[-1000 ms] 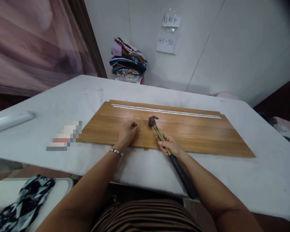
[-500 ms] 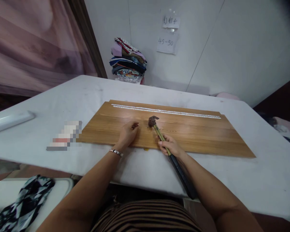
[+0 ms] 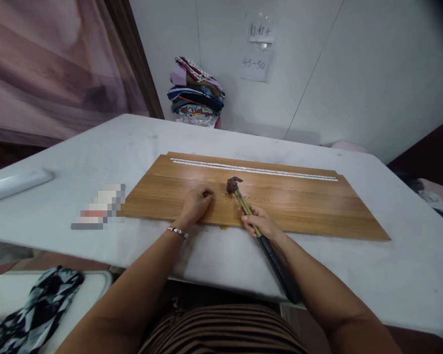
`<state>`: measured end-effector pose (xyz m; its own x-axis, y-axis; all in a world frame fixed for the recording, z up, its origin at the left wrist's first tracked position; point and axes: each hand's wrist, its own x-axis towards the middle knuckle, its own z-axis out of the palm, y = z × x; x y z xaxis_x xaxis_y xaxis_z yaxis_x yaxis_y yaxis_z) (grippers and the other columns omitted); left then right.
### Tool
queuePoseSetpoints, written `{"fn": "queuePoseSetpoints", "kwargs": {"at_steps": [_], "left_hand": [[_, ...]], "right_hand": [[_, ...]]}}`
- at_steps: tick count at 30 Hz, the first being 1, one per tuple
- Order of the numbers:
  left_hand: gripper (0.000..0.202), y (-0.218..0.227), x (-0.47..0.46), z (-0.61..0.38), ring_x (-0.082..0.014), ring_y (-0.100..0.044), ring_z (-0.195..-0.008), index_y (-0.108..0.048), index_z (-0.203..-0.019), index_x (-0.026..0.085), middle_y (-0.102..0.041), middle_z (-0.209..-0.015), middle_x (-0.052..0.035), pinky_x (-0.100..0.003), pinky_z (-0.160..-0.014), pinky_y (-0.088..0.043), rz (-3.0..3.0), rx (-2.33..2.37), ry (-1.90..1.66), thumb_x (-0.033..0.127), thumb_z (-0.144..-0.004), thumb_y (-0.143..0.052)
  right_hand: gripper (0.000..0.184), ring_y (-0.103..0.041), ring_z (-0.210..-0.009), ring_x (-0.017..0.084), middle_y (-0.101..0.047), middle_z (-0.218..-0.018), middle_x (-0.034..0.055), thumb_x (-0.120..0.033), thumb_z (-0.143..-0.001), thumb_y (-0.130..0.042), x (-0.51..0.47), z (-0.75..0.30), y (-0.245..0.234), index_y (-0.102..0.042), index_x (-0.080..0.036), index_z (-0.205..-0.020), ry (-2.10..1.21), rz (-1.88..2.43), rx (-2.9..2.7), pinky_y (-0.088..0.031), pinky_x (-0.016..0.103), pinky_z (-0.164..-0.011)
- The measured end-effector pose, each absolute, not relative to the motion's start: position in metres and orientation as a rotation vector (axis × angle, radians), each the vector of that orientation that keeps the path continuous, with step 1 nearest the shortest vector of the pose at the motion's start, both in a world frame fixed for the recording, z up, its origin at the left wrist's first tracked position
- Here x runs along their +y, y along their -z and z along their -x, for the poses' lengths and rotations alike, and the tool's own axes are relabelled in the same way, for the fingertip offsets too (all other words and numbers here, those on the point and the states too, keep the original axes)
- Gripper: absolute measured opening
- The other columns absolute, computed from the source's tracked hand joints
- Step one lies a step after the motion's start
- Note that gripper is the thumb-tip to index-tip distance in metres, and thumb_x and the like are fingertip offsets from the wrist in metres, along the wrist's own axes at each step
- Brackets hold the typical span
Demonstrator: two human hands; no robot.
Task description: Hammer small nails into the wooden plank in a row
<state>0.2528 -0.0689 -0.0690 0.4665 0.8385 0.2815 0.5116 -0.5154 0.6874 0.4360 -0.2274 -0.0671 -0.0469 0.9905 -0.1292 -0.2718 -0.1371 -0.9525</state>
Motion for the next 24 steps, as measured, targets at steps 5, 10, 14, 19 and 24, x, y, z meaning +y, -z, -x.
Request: {"fn": "queuePoseSetpoints", "kwargs": {"at_steps": [5, 10, 14, 19, 24], "left_hand": [[0.014, 0.0655, -0.0723, -0.2525, -0.0163, -0.059, -0.079, -0.064, -0.078, 0.019, -0.066, -0.083, -0.0023, -0.027, -0.075, -0.046, -2.222, 1.257, -0.822, 0.025, -0.074, -0.053], [0.018, 0.0607, -0.0753, -0.2526, -0.0181, -0.06, -0.086, -0.067, -0.083, 0.021, -0.067, -0.092, -0.0034, -0.029, -0.078, -0.046, -2.273, 1.412, -0.763, 0.028, -0.078, -0.051], [0.025, 0.0588, -0.0762, -0.253, -0.0188, -0.059, -0.092, -0.069, -0.09, 0.021, -0.066, -0.101, -0.0044, -0.029, -0.08, -0.045, -2.315, 1.454, -0.726, 0.03, -0.082, -0.047], [0.029, 0.0596, -0.0759, -0.2532, -0.0192, -0.059, -0.092, -0.07, -0.093, 0.022, -0.063, -0.102, -0.0049, -0.03, -0.08, -0.046, -2.338, 1.511, -0.69, 0.032, -0.084, -0.043], [0.029, 0.0608, -0.0755, -0.2533, -0.0191, -0.059, -0.094, -0.069, -0.096, 0.022, -0.064, -0.103, -0.0045, -0.03, -0.082, -0.045, -2.337, 1.515, -0.692, 0.032, -0.085, -0.044]], "right_hand": [[0.033, -0.034, -0.028, 0.005, -0.046, -0.043, -0.0124, -0.029, -0.072, -0.062, -0.227, -0.436, 0.0687, -0.048, -0.017, -0.1, -1.444, 1.06, -0.94, -0.027, 0.016, -0.029], [0.033, -0.034, -0.028, 0.005, -0.045, -0.041, -0.0127, -0.029, -0.072, -0.062, -0.2269, -0.4361, 0.0683, -0.047, -0.017, -0.1, -1.453, 1.064, -0.942, -0.027, 0.016, -0.029], [0.034, -0.035, -0.028, 0.006, -0.045, -0.041, -0.0126, -0.029, -0.073, -0.062, -0.2273, -0.4369, 0.068, -0.048, -0.017, -0.101, -1.447, 1.075, -0.956, -0.026, 0.016, -0.029], [0.034, -0.035, -0.028, 0.006, -0.045, -0.041, -0.0128, -0.03, -0.073, -0.061, -0.2275, -0.437, 0.0674, -0.048, -0.017, -0.101, -1.456, 1.076, -0.956, -0.027, 0.016, -0.03], [0.034, -0.035, -0.028, 0.005, -0.045, -0.044, -0.0125, -0.03, -0.071, -0.062, -0.2274, -0.436, 0.0678, -0.048, -0.017, -0.1, -1.46, 1.079, -0.938, -0.026, 0.016, -0.029]]}}
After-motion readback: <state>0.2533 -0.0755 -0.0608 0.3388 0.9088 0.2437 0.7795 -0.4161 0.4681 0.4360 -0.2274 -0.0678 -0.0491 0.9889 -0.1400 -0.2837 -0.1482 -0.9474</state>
